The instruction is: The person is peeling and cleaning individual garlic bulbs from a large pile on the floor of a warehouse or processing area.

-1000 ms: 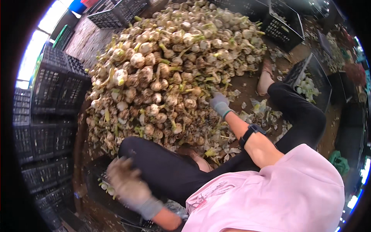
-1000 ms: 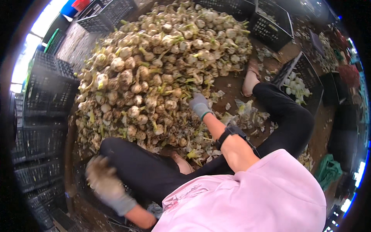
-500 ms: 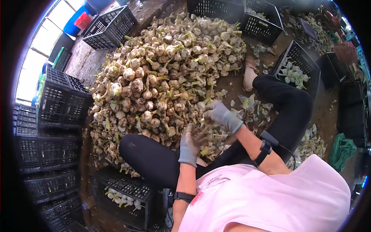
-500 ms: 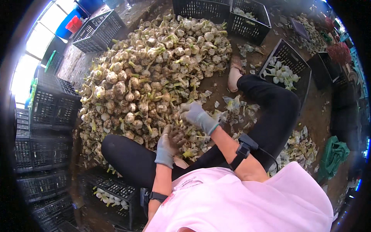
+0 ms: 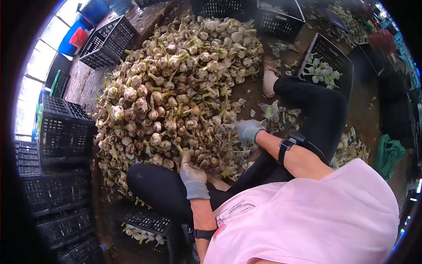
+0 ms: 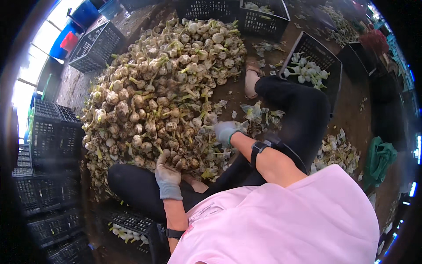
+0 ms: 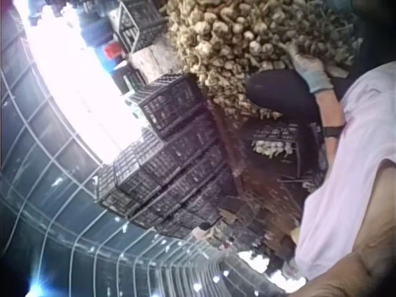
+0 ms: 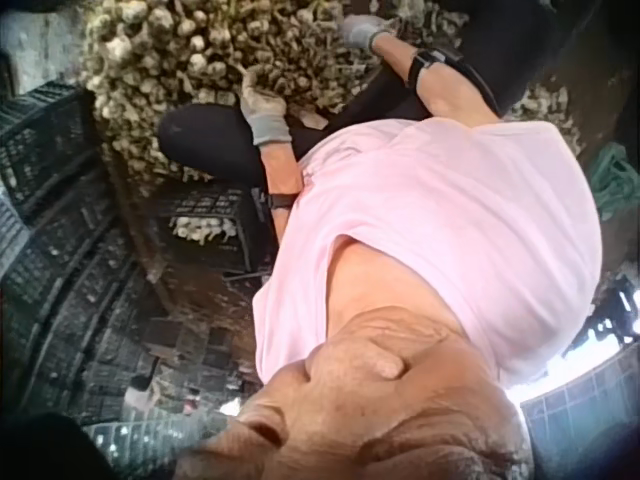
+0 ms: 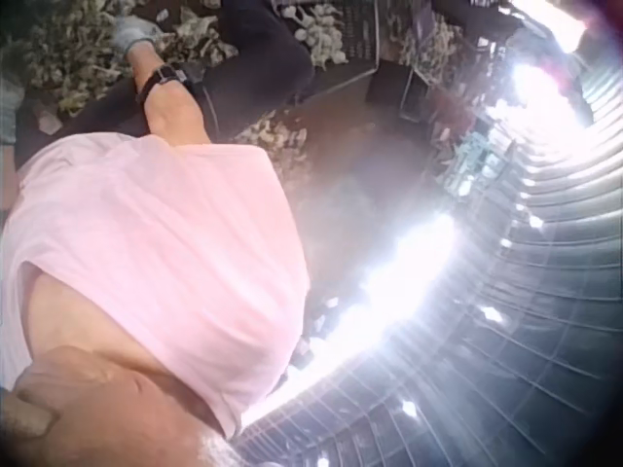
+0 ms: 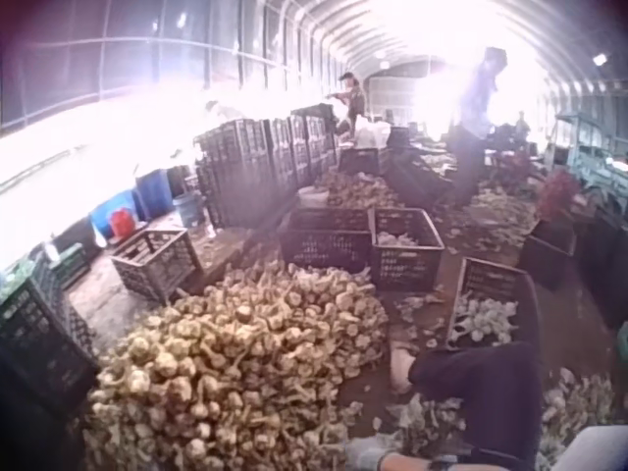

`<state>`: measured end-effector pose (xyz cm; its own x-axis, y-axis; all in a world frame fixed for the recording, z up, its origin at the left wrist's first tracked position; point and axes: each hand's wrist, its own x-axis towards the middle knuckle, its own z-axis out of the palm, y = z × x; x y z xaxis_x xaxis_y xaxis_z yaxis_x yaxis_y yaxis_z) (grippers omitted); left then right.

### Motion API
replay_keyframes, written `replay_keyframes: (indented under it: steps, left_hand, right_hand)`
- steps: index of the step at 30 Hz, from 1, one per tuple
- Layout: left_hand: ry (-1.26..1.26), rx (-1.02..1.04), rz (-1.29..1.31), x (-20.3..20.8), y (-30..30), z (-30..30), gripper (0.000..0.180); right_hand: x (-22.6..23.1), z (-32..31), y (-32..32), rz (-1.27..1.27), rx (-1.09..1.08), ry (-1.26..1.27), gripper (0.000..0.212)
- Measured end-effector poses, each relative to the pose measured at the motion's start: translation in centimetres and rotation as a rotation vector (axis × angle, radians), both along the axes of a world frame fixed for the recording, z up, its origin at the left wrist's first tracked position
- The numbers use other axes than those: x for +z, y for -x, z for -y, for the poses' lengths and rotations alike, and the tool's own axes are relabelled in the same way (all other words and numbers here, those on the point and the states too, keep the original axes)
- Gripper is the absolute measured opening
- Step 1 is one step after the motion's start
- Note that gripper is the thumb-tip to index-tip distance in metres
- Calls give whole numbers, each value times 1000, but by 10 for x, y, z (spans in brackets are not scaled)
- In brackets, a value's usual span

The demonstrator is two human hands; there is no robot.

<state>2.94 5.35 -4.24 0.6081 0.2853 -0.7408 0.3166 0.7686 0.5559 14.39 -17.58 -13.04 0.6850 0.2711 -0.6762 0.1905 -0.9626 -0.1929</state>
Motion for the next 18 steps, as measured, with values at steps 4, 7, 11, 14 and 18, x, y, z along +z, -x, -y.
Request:
replay_keyframes:
  steps: [4, 7, 11, 14, 18]
  left_hand:
    - [55, -22, 24, -12, 4, -8, 17]
    - [13, -5, -34, -24, 1, -10, 18]
    - [-23, -41, -124, -38, -7, 0, 27]
    - [63, -35, -246, -11, -19, 16, 41]
    - [366, -138, -4, -32, -15, -15, 33]
  right_hand:
    - [-26, 15, 6, -54, -27, 67, 24]
    - [-38, 22, 0, -48, -100, 66, 24]
    - [-8, -3, -18, -176, -65, -102, 39]
    - [50, -56, -12, -301, 38, -675, 54]
    - [73, -72, -41, -603, -259, -867, 54]
